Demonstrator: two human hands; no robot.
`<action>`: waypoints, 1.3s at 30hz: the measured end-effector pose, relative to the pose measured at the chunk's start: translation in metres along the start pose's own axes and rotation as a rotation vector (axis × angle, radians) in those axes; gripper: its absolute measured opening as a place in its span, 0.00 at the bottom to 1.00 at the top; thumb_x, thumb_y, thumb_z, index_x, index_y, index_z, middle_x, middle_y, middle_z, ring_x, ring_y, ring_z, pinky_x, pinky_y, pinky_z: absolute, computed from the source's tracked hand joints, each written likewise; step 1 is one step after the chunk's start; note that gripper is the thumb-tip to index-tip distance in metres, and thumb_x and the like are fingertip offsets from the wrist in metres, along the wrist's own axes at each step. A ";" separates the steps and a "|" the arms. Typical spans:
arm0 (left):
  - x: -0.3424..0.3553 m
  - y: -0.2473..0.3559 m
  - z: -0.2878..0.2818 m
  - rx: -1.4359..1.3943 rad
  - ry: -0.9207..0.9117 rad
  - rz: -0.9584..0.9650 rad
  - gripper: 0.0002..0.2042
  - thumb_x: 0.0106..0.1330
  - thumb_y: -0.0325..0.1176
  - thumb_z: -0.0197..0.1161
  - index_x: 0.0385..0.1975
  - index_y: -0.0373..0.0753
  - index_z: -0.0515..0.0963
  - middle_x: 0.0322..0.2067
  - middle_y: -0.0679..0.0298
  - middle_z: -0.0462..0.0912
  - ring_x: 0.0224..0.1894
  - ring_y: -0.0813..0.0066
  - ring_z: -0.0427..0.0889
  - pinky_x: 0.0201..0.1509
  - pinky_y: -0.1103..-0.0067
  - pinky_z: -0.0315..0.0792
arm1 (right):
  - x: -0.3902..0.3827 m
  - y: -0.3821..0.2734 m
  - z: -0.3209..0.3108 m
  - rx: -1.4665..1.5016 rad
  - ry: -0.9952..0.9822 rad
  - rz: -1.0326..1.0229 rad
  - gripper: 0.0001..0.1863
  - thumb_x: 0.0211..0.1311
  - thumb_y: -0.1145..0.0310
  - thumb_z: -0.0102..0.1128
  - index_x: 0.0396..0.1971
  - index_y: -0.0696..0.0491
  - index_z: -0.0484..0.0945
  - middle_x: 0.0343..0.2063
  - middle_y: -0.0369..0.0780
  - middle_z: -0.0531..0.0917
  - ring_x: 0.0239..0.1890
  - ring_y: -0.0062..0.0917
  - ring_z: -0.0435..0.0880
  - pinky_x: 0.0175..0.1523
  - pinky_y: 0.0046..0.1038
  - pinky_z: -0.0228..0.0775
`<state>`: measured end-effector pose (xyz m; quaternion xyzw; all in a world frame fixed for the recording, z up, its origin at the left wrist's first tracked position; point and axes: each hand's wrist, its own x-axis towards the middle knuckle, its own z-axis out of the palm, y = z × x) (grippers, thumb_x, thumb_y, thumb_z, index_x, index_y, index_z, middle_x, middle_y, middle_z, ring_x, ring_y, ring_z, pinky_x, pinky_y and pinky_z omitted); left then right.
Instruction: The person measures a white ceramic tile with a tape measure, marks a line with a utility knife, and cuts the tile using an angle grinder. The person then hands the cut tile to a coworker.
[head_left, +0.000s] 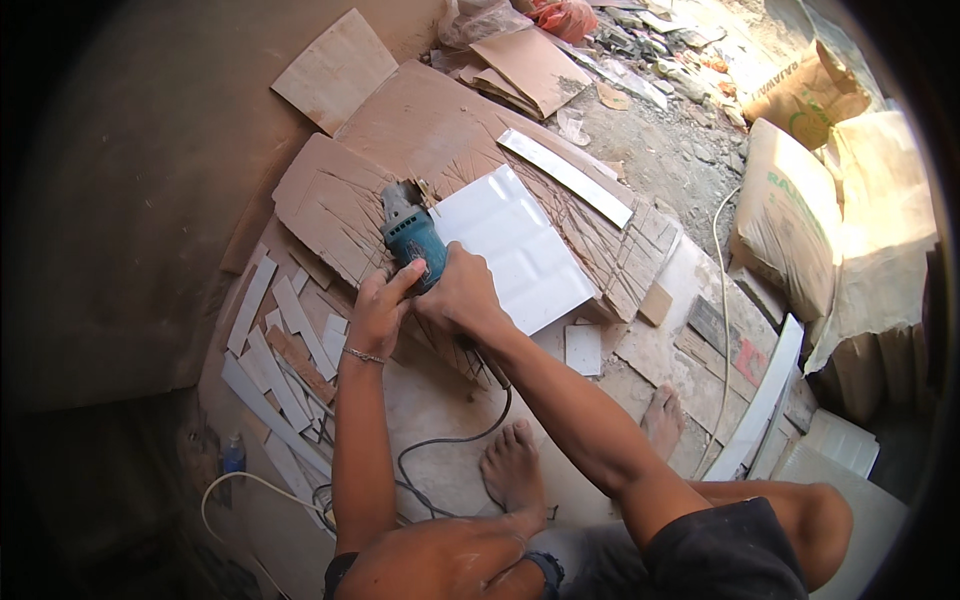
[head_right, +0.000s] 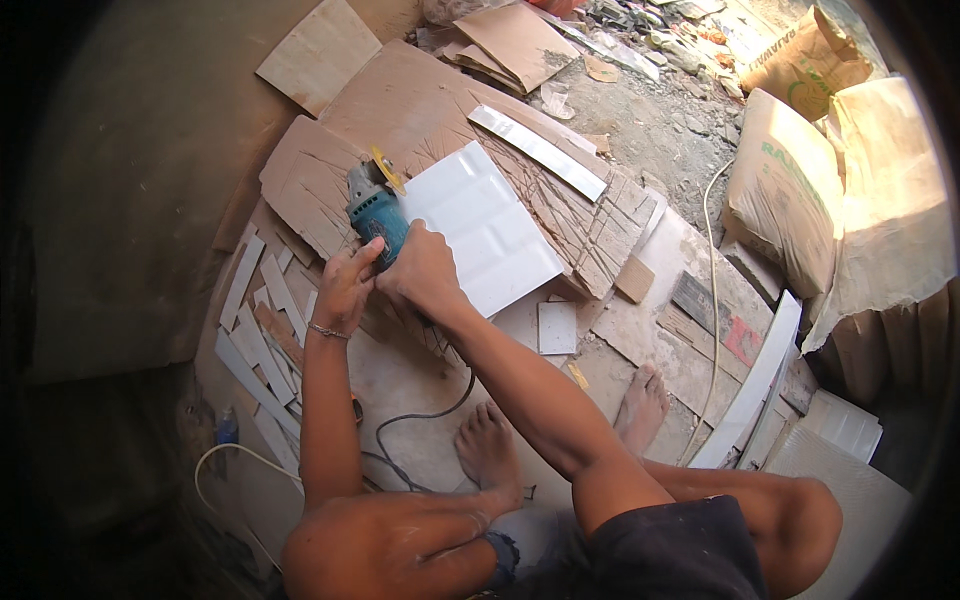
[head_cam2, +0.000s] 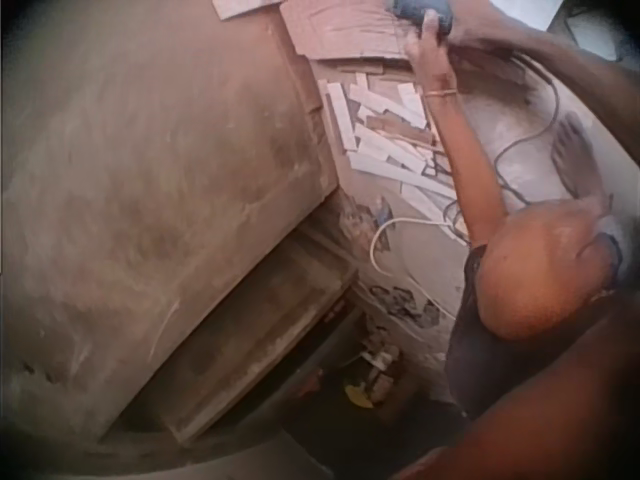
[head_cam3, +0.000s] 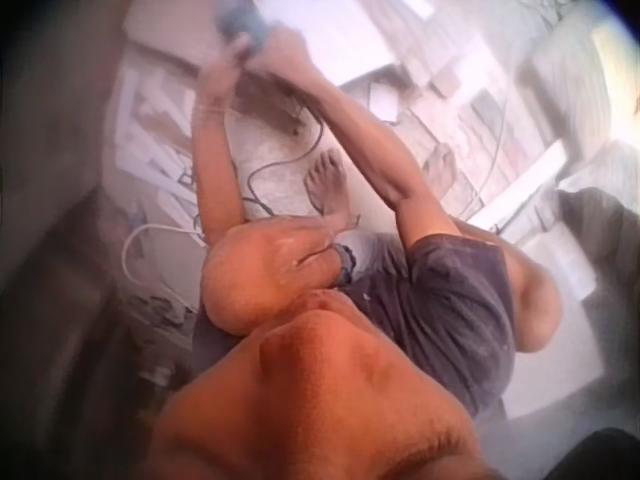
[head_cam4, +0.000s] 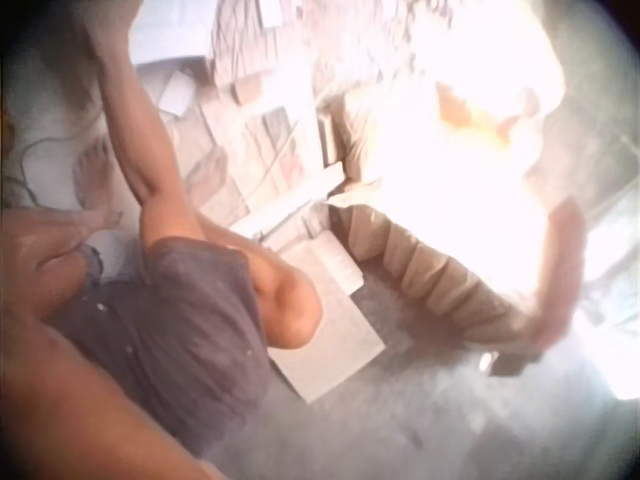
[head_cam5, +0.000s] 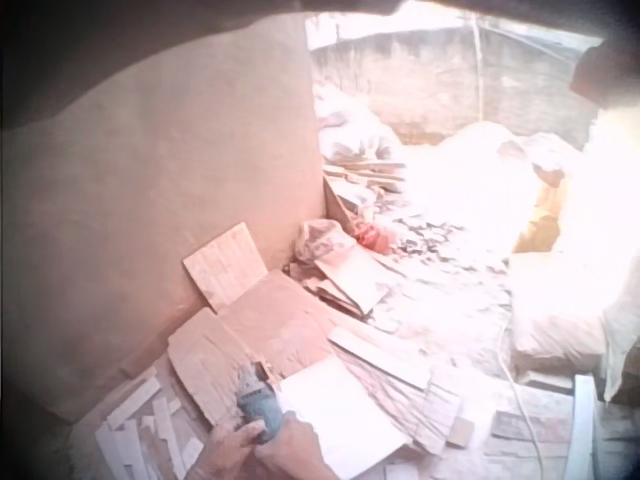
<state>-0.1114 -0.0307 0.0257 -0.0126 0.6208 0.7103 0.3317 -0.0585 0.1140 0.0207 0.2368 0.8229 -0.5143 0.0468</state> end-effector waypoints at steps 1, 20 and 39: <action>0.010 -0.004 0.000 0.044 0.024 0.005 0.17 0.71 0.39 0.70 0.48 0.30 0.81 0.43 0.60 0.86 0.42 0.77 0.85 0.50 0.78 0.78 | 0.001 -0.002 0.001 0.011 -0.011 0.005 0.32 0.43 0.61 0.78 0.40 0.71 0.75 0.35 0.63 0.85 0.42 0.56 0.89 0.49 0.44 0.82; 0.042 -0.005 0.012 0.194 0.145 0.005 0.23 0.64 0.45 0.78 0.42 0.29 0.80 0.36 0.60 0.87 0.33 0.75 0.87 0.37 0.77 0.81 | 0.015 -0.005 -0.001 0.049 -0.066 0.078 0.29 0.43 0.65 0.72 0.42 0.72 0.75 0.40 0.63 0.84 0.47 0.57 0.88 0.52 0.44 0.83; 0.044 -0.007 0.012 0.187 0.165 -0.017 0.20 0.65 0.41 0.77 0.42 0.30 0.80 0.35 0.61 0.86 0.32 0.76 0.86 0.37 0.78 0.80 | 0.015 -0.003 -0.002 0.078 -0.058 0.089 0.28 0.43 0.67 0.72 0.41 0.72 0.76 0.40 0.63 0.85 0.46 0.56 0.88 0.50 0.43 0.84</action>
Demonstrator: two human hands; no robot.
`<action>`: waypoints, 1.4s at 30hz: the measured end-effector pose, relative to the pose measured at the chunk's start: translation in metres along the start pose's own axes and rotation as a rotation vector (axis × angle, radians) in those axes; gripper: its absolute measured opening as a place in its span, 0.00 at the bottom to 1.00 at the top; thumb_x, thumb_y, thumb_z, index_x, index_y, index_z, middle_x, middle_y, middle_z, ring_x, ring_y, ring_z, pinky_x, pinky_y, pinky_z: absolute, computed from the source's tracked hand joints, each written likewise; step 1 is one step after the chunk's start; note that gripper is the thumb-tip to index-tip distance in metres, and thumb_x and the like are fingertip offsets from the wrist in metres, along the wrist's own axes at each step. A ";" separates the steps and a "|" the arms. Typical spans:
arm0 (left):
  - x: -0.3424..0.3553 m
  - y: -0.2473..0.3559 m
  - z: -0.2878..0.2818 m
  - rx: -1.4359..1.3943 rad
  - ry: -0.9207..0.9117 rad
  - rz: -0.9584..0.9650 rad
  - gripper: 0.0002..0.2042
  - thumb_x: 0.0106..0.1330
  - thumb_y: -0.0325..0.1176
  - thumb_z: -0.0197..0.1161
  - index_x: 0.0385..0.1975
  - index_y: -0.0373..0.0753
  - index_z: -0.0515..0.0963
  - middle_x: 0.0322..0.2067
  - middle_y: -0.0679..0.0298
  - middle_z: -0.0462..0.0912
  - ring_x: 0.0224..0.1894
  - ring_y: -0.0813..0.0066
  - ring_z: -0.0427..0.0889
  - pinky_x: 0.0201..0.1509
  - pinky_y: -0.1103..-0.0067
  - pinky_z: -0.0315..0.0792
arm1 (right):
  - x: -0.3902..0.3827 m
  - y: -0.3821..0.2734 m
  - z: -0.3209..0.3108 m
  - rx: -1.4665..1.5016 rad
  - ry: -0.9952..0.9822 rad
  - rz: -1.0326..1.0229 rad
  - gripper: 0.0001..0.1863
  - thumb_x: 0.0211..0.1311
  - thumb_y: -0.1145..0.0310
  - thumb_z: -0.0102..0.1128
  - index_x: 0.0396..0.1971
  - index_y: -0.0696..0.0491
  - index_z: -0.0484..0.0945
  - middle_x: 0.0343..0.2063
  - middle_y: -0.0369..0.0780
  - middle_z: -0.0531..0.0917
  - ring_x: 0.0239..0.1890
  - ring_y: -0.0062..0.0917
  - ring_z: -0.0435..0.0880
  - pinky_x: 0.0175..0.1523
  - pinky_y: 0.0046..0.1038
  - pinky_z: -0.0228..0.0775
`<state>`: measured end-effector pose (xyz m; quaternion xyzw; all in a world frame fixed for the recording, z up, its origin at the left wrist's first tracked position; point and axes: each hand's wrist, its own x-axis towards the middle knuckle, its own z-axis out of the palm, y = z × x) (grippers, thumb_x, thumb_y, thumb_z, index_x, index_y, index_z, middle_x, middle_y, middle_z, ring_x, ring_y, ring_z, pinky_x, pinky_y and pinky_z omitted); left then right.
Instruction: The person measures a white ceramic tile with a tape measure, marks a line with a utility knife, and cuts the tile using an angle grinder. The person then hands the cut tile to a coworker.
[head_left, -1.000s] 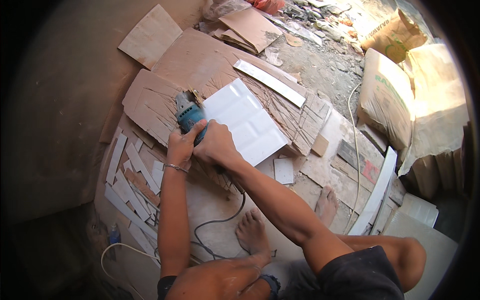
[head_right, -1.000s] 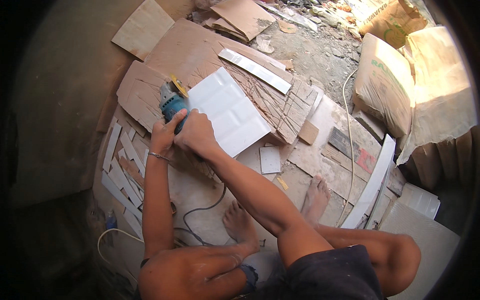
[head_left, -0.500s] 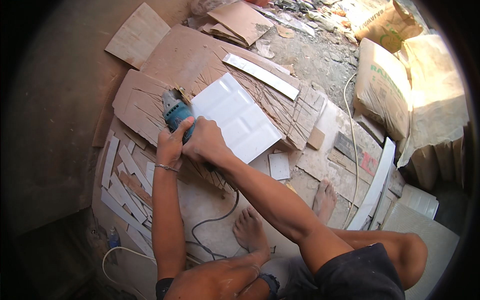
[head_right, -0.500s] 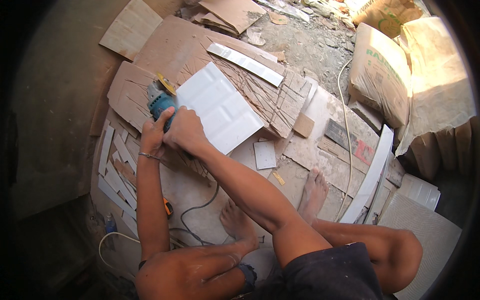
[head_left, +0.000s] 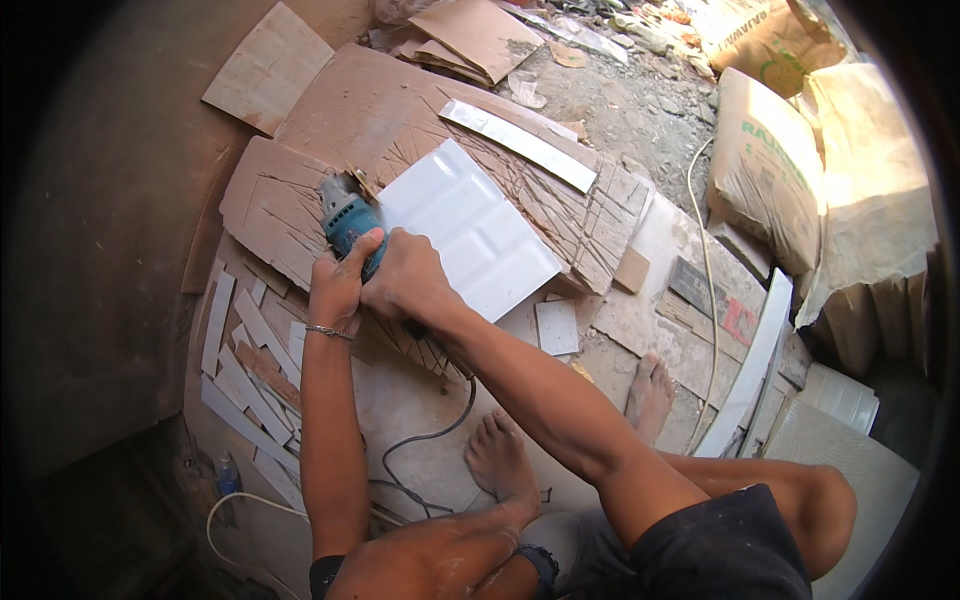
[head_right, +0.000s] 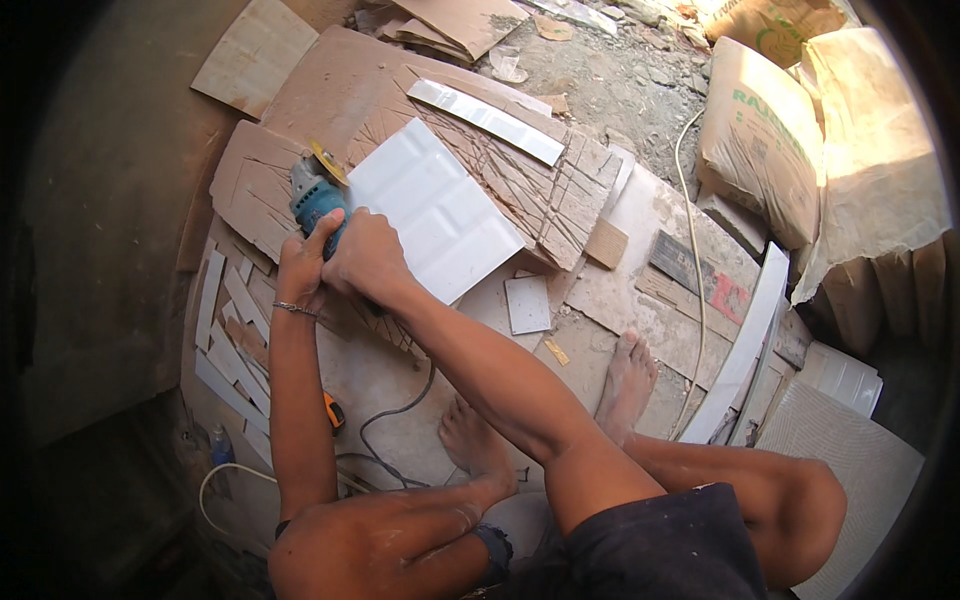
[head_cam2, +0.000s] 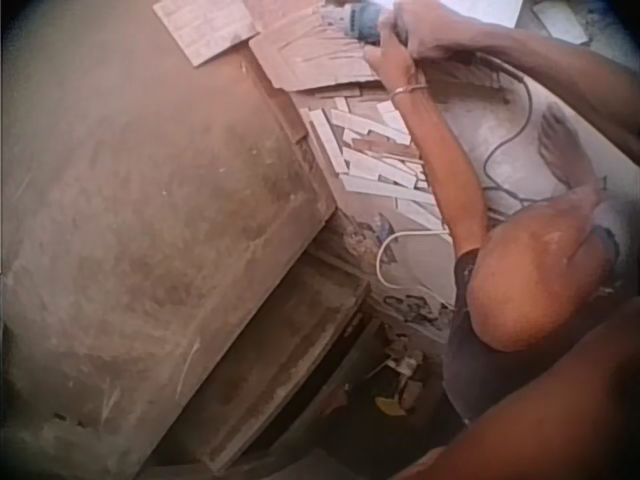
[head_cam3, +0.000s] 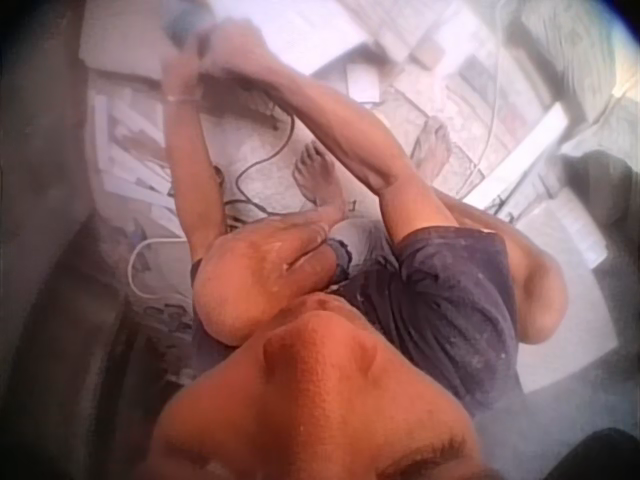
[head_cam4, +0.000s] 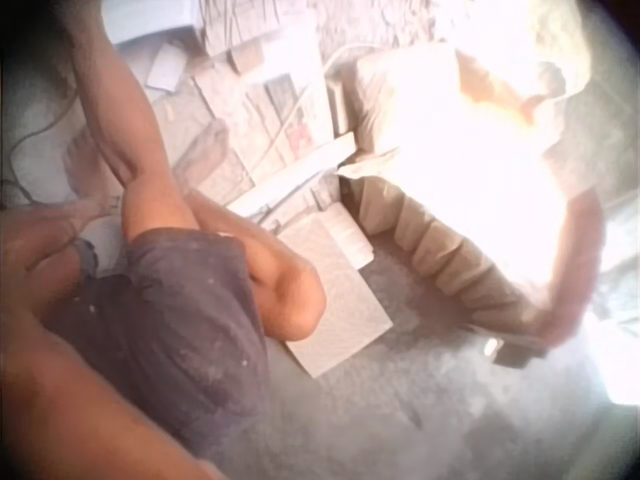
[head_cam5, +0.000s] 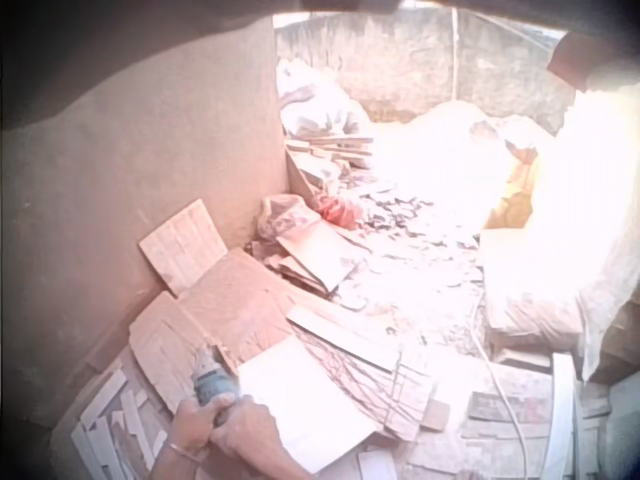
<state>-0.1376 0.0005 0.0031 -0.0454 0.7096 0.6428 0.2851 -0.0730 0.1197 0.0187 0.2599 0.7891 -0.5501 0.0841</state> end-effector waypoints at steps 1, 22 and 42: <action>0.001 -0.001 0.000 0.016 0.006 0.009 0.21 0.65 0.43 0.77 0.41 0.30 0.80 0.35 0.61 0.86 0.33 0.75 0.87 0.37 0.77 0.81 | 0.000 0.000 0.000 -0.004 0.002 0.000 0.28 0.43 0.67 0.72 0.41 0.72 0.76 0.40 0.63 0.85 0.46 0.56 0.89 0.50 0.43 0.84; 0.001 0.002 0.000 -0.020 -0.012 -0.015 0.20 0.64 0.41 0.79 0.41 0.30 0.79 0.35 0.62 0.85 0.32 0.77 0.84 0.37 0.77 0.79 | 0.004 0.003 0.001 -0.054 -0.022 -0.030 0.28 0.47 0.63 0.70 0.41 0.73 0.78 0.38 0.64 0.86 0.45 0.55 0.89 0.50 0.42 0.84; 0.002 0.003 0.001 0.012 0.000 -0.019 0.19 0.64 0.41 0.79 0.39 0.30 0.80 0.35 0.62 0.85 0.33 0.76 0.84 0.37 0.77 0.79 | 0.004 -0.002 -0.003 -0.017 -0.041 0.038 0.23 0.43 0.68 0.72 0.37 0.71 0.81 0.40 0.62 0.86 0.48 0.53 0.89 0.51 0.40 0.85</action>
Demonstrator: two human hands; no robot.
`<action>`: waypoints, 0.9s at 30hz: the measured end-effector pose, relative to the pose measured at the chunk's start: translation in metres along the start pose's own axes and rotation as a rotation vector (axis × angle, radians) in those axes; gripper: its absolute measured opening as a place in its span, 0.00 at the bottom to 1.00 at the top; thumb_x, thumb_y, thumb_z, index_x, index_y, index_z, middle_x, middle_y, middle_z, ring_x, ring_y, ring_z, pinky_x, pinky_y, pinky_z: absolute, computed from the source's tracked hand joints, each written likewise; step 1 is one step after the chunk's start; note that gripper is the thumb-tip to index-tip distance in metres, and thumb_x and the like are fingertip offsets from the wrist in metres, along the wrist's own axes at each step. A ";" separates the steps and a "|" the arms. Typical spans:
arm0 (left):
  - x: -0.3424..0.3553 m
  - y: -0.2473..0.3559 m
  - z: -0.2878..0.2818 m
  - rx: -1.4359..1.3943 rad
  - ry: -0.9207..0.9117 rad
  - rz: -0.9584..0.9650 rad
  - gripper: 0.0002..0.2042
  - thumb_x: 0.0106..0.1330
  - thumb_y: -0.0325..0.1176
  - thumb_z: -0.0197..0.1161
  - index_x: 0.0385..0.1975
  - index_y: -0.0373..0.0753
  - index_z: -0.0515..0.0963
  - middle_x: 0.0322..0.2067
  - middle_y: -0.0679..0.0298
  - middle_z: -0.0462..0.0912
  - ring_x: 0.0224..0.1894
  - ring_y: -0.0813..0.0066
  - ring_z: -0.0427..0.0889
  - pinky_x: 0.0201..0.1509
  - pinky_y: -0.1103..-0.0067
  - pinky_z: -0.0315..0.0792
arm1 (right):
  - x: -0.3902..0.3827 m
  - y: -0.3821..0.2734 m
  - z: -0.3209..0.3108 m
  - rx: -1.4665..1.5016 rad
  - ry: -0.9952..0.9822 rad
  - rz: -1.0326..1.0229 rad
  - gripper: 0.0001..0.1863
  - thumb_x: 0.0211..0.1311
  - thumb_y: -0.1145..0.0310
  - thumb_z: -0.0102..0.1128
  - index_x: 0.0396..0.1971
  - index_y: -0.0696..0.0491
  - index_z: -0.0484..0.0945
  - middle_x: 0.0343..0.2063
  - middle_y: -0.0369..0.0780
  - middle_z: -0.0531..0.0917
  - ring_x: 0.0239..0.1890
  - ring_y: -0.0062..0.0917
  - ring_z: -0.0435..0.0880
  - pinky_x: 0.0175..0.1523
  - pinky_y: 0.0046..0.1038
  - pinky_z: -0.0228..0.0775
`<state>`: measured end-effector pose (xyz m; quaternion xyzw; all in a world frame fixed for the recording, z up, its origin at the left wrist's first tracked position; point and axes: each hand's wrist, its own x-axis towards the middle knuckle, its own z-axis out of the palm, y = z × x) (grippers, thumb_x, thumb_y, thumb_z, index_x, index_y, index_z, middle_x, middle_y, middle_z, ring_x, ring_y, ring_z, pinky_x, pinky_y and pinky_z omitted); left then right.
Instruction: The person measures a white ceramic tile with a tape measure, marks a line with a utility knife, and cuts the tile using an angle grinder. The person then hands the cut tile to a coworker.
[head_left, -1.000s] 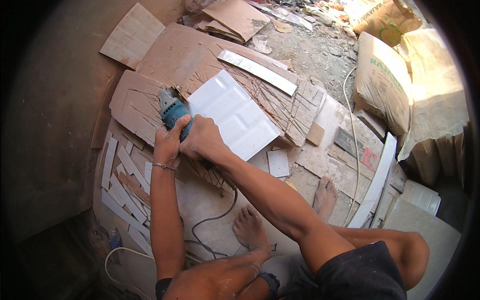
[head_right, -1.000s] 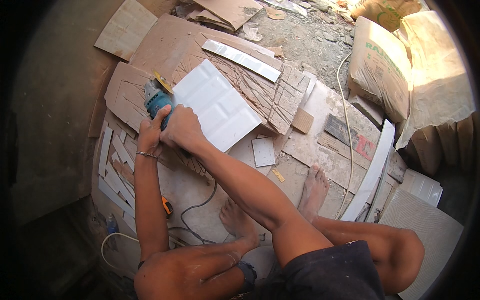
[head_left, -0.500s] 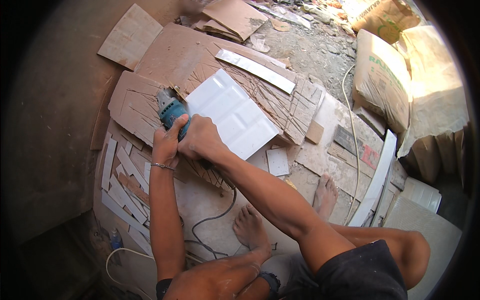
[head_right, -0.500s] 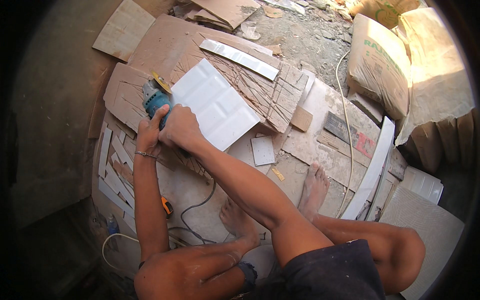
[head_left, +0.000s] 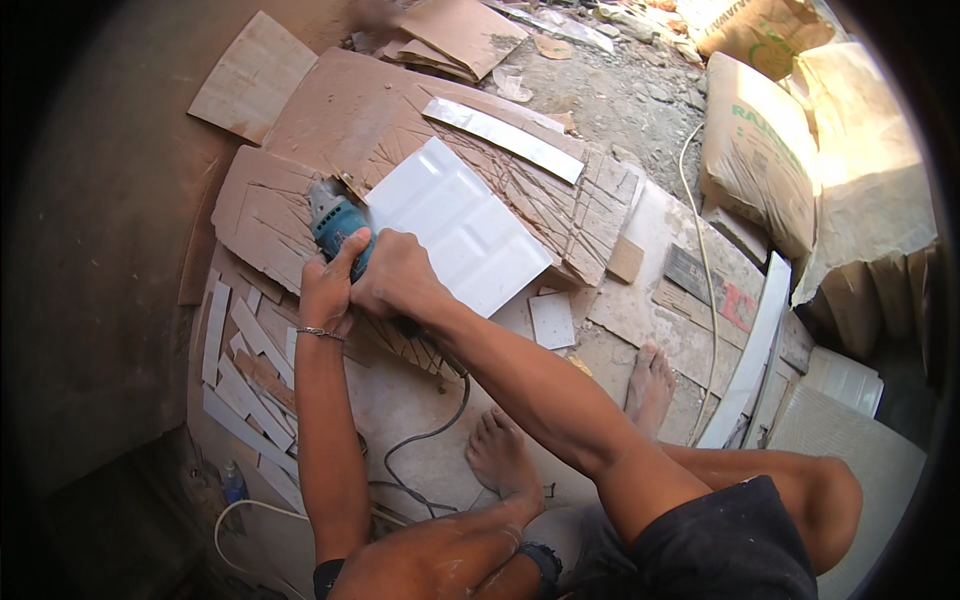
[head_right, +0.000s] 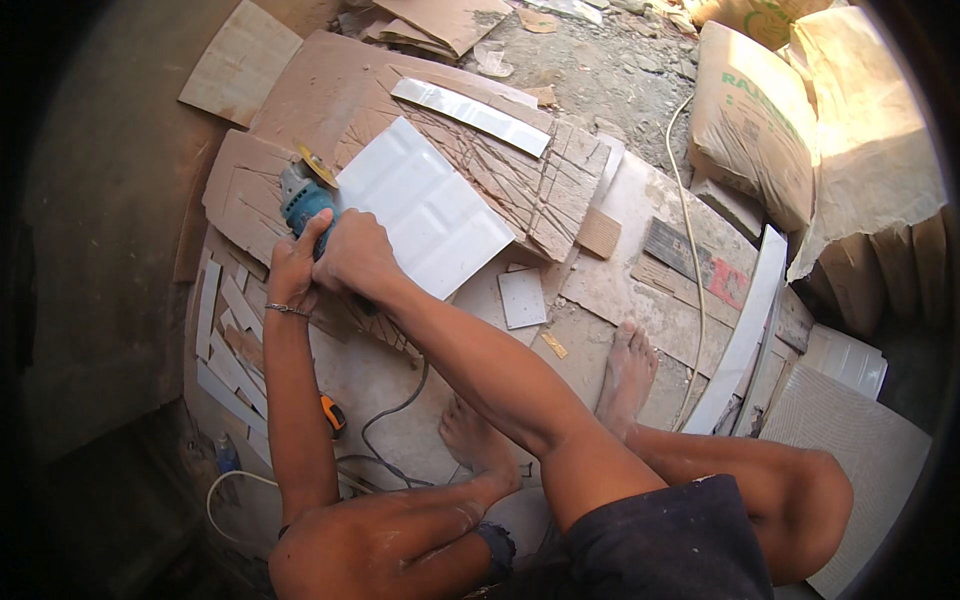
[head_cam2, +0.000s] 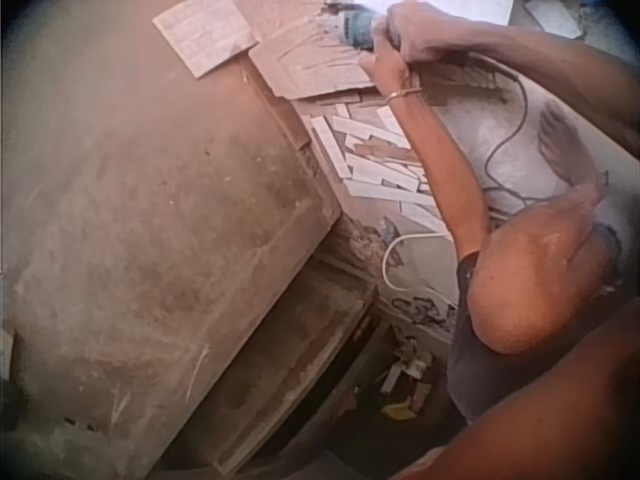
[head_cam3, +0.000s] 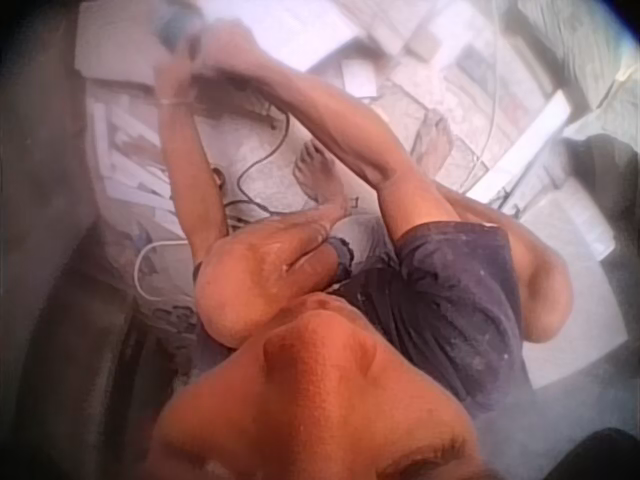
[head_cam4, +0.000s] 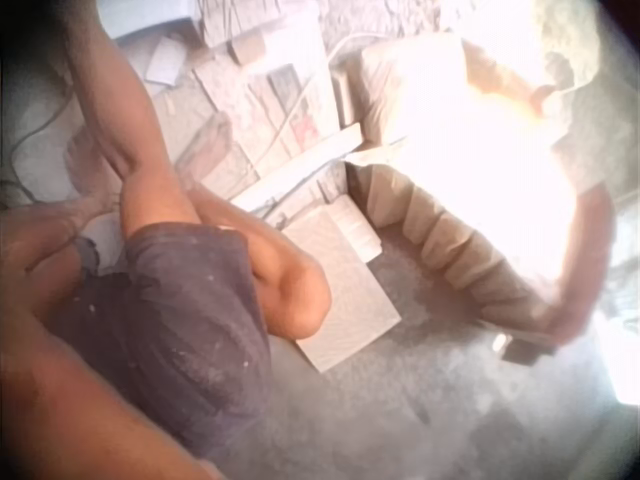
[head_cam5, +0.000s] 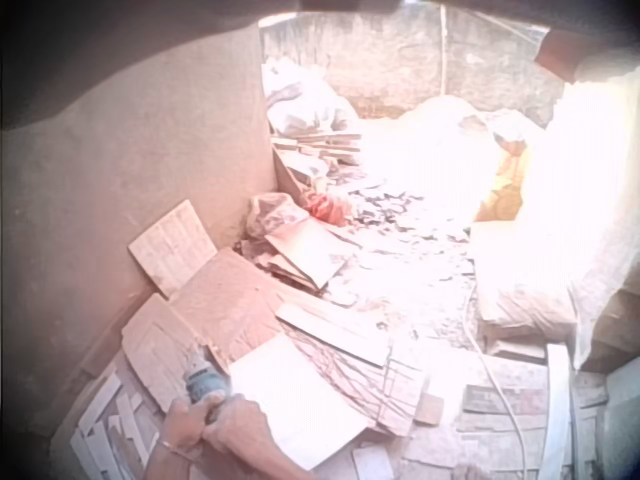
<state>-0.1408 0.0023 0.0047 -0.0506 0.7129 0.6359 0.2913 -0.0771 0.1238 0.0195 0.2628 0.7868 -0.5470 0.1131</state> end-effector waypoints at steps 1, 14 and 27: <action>0.000 0.001 0.000 0.002 0.002 -0.001 0.19 0.64 0.41 0.79 0.39 0.30 0.80 0.35 0.62 0.85 0.33 0.76 0.85 0.37 0.77 0.79 | 0.000 0.000 0.000 0.002 -0.005 0.005 0.23 0.43 0.68 0.72 0.37 0.71 0.81 0.40 0.62 0.86 0.48 0.53 0.89 0.51 0.40 0.85; 0.000 -0.001 0.002 -0.021 -0.006 -0.010 0.19 0.65 0.40 0.78 0.40 0.29 0.79 0.35 0.61 0.85 0.32 0.76 0.85 0.37 0.76 0.80 | 0.001 0.002 0.001 0.001 0.000 0.007 0.24 0.43 0.67 0.73 0.38 0.71 0.81 0.42 0.62 0.86 0.49 0.53 0.89 0.53 0.41 0.84; -0.003 0.000 0.003 -0.030 -0.011 -0.005 0.20 0.65 0.40 0.78 0.41 0.28 0.79 0.35 0.60 0.85 0.32 0.75 0.85 0.37 0.76 0.81 | -0.002 0.003 0.001 0.003 -0.006 0.009 0.27 0.42 0.65 0.76 0.39 0.70 0.81 0.43 0.61 0.86 0.50 0.53 0.88 0.55 0.41 0.83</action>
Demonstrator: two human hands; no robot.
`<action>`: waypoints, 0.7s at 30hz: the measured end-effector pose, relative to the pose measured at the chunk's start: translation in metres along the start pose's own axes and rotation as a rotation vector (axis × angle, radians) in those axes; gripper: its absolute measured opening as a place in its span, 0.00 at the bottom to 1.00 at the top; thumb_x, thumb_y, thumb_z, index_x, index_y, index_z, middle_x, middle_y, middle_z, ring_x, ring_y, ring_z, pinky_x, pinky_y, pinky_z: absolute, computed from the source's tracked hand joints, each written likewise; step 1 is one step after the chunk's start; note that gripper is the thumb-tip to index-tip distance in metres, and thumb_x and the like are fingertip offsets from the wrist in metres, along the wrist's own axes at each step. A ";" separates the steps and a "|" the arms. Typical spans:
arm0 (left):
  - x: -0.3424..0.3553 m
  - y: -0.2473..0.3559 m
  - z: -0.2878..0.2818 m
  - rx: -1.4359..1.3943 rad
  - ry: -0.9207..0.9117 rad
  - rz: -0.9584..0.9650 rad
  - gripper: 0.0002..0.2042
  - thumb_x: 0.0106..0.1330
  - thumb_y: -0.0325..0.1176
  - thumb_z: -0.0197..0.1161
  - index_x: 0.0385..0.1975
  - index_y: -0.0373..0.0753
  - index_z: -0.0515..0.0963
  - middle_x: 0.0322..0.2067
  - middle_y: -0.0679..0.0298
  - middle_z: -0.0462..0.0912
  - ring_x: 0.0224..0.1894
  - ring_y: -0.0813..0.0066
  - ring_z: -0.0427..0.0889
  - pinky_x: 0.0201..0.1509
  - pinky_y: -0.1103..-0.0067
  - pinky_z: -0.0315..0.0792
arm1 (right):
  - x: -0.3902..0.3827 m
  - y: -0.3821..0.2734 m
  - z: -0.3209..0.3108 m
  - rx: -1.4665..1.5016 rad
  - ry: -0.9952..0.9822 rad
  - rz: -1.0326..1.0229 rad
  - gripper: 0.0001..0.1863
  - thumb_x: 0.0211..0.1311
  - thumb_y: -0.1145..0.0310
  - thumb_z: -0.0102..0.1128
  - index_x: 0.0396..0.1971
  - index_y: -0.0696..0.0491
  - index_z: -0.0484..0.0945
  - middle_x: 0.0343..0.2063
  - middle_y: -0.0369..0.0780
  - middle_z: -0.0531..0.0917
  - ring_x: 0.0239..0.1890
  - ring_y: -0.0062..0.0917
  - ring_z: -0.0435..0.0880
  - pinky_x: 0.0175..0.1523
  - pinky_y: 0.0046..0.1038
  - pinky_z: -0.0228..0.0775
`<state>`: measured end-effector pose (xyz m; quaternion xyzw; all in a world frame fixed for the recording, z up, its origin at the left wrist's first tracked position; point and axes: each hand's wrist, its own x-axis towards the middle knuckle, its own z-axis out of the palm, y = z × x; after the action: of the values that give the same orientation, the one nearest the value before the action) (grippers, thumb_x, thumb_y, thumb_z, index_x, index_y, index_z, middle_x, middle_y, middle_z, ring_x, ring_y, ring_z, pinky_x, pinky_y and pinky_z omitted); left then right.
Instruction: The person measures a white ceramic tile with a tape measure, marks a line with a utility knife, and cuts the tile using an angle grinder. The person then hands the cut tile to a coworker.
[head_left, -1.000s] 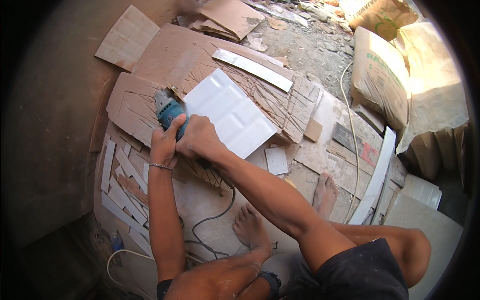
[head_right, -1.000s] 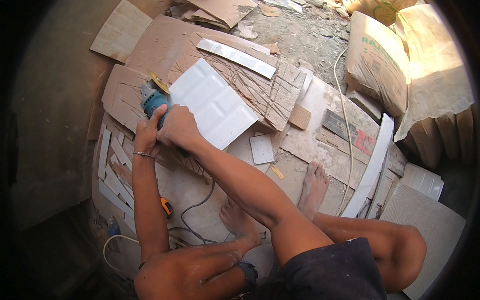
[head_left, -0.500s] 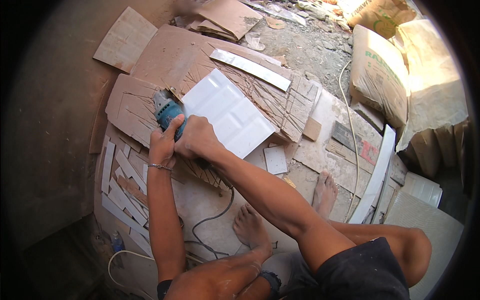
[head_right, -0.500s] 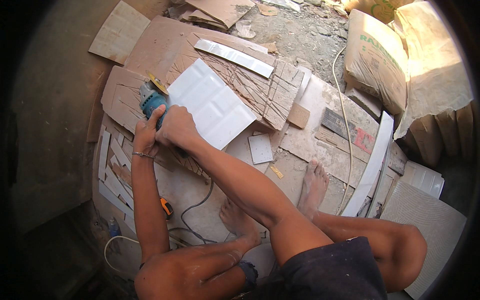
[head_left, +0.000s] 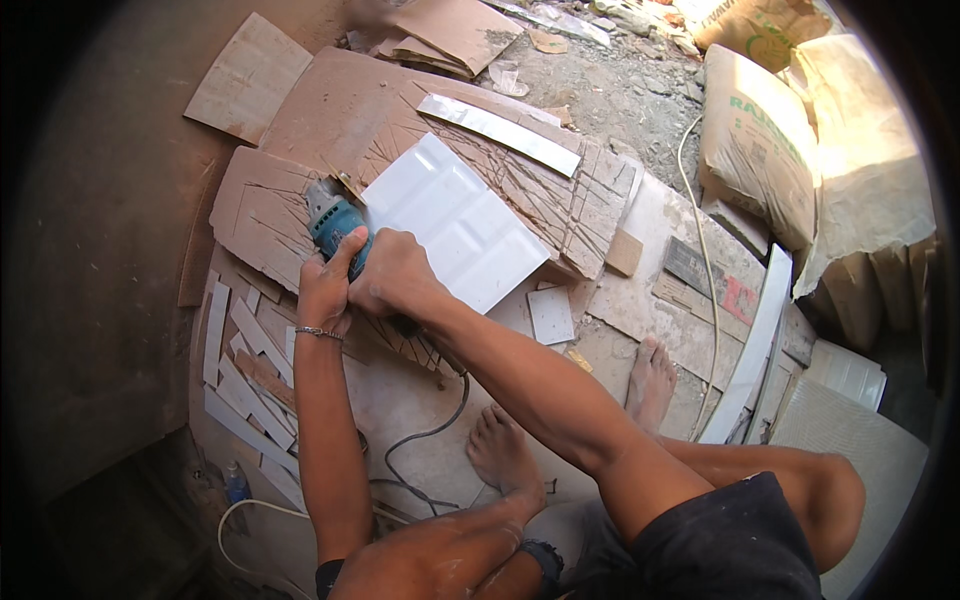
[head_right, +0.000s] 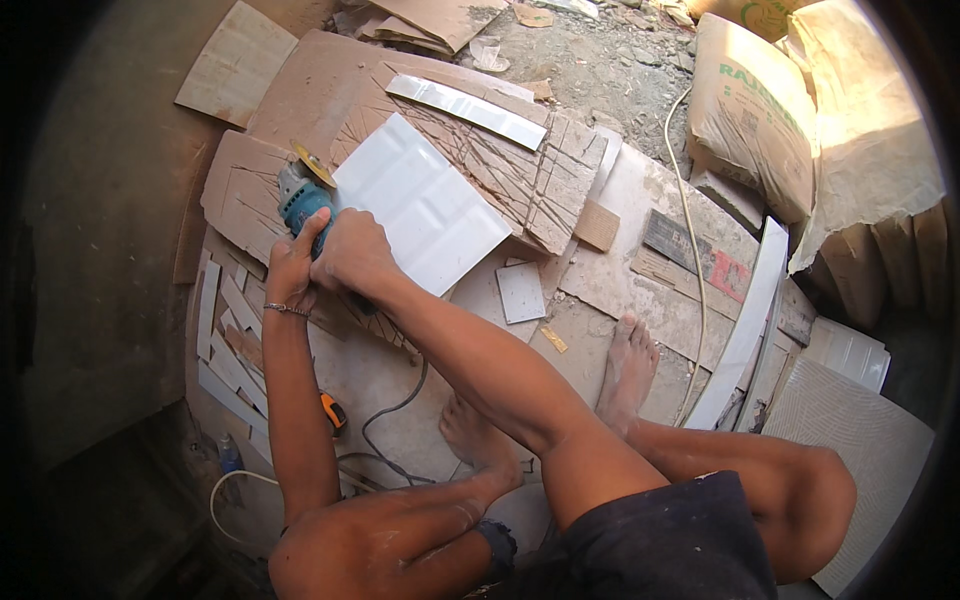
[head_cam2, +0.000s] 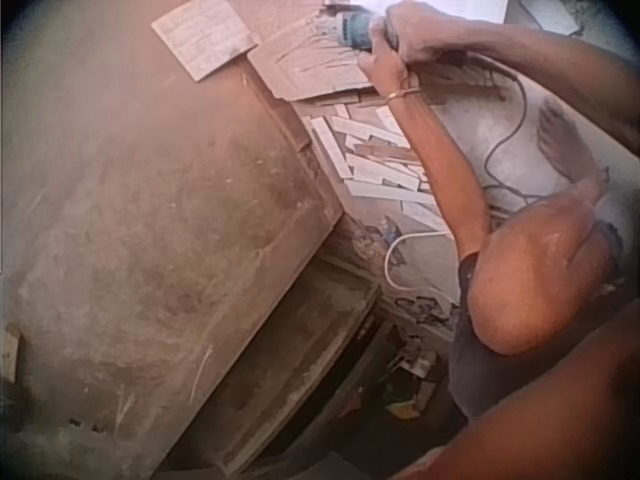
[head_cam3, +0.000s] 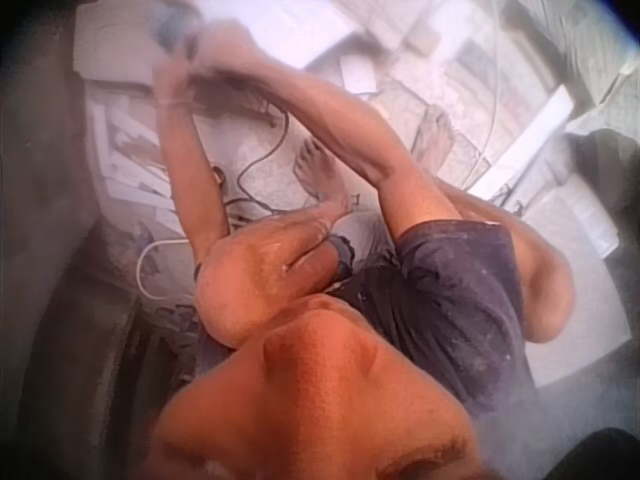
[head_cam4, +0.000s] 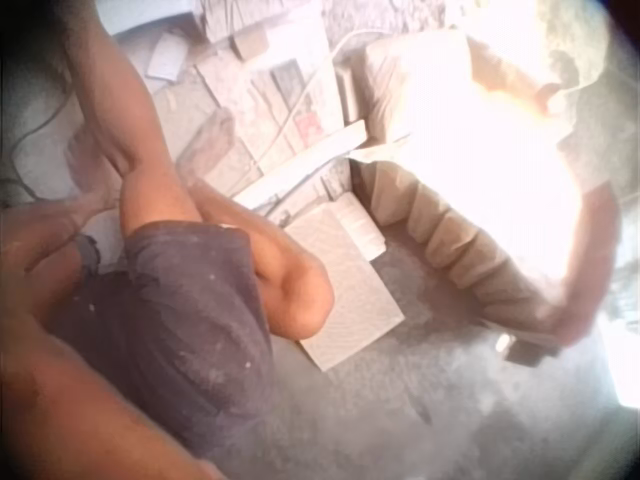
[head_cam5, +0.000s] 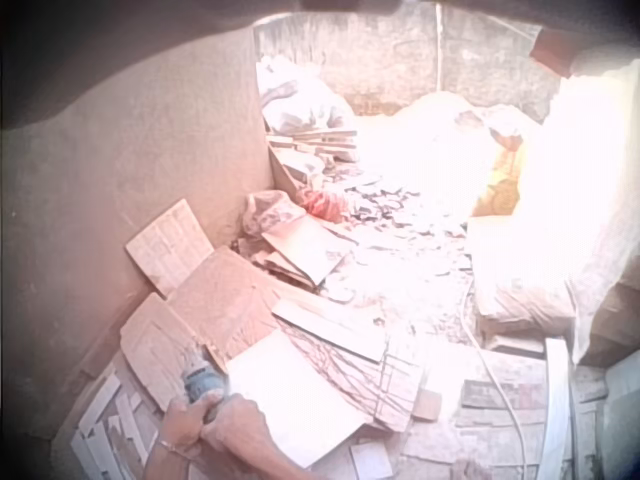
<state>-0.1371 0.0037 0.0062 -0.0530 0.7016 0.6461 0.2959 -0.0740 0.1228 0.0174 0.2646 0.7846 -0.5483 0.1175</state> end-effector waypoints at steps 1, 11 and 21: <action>0.000 0.000 0.000 -0.004 0.001 0.003 0.20 0.65 0.40 0.78 0.41 0.28 0.79 0.35 0.60 0.85 0.32 0.75 0.85 0.37 0.76 0.81 | 0.000 0.000 0.000 0.003 0.001 -0.002 0.26 0.42 0.66 0.75 0.39 0.70 0.81 0.43 0.61 0.86 0.50 0.53 0.88 0.54 0.41 0.83; 0.001 -0.002 0.000 0.004 -0.020 -0.001 0.20 0.65 0.41 0.78 0.41 0.30 0.80 0.36 0.61 0.85 0.33 0.76 0.85 0.37 0.77 0.80 | -0.002 0.002 -0.002 0.010 0.004 -0.014 0.23 0.44 0.66 0.74 0.37 0.70 0.82 0.42 0.62 0.86 0.49 0.54 0.89 0.53 0.41 0.84; 0.003 -0.005 -0.001 -0.015 -0.035 0.002 0.20 0.65 0.41 0.78 0.41 0.29 0.80 0.35 0.61 0.85 0.33 0.76 0.85 0.37 0.76 0.80 | -0.002 0.002 -0.003 0.007 -0.010 -0.004 0.22 0.45 0.67 0.73 0.36 0.69 0.82 0.42 0.62 0.86 0.49 0.53 0.89 0.54 0.40 0.84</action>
<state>-0.1380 0.0031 0.0005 -0.0432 0.6913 0.6524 0.3074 -0.0710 0.1256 0.0183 0.2609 0.7826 -0.5524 0.1196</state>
